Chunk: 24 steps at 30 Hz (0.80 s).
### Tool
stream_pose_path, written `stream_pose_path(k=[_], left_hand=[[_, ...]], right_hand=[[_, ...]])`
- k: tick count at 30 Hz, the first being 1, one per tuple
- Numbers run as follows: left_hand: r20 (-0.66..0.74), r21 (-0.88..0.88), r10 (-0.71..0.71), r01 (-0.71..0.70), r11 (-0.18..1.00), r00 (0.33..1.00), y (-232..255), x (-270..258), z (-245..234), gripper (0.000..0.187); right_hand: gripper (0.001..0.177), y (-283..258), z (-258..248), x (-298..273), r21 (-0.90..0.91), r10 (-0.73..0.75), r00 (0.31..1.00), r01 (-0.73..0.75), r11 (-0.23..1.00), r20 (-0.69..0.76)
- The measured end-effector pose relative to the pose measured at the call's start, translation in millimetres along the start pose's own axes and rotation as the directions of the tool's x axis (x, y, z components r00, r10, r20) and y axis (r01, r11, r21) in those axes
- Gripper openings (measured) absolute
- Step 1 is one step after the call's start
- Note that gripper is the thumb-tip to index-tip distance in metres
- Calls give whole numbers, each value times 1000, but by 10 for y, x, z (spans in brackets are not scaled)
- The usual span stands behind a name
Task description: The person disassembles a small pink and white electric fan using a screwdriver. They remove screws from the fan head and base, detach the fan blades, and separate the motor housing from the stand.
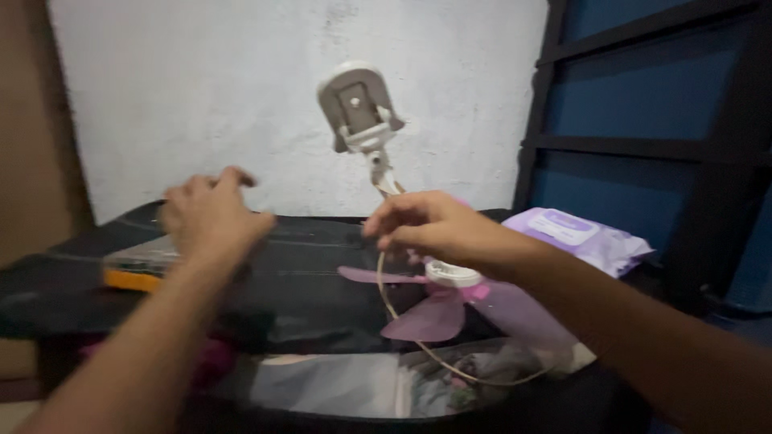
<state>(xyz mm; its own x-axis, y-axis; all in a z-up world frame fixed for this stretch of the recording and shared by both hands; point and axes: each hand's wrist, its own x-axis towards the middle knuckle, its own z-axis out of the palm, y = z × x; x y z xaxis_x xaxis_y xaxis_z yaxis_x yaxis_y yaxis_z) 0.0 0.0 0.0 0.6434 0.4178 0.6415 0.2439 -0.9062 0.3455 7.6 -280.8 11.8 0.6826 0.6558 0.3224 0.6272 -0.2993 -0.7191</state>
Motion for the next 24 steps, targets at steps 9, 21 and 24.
stream_pose_path(k=[9,21,24], left_hand=[[424,156,-251,202,967,870,-818,560,138,106],[420,-524,-427,598,607,801,-1629,1200,-118,57],[-187,-355,-390,308,883,902,-1821,1241,-31,60]], right_hand=[[34,-70,640,713,76,8,968,-28,997,251],[37,202,1008,1640,-36,60,971,-53,998,233],[36,200,1142,2061,-140,33,980,-5,990,198]])
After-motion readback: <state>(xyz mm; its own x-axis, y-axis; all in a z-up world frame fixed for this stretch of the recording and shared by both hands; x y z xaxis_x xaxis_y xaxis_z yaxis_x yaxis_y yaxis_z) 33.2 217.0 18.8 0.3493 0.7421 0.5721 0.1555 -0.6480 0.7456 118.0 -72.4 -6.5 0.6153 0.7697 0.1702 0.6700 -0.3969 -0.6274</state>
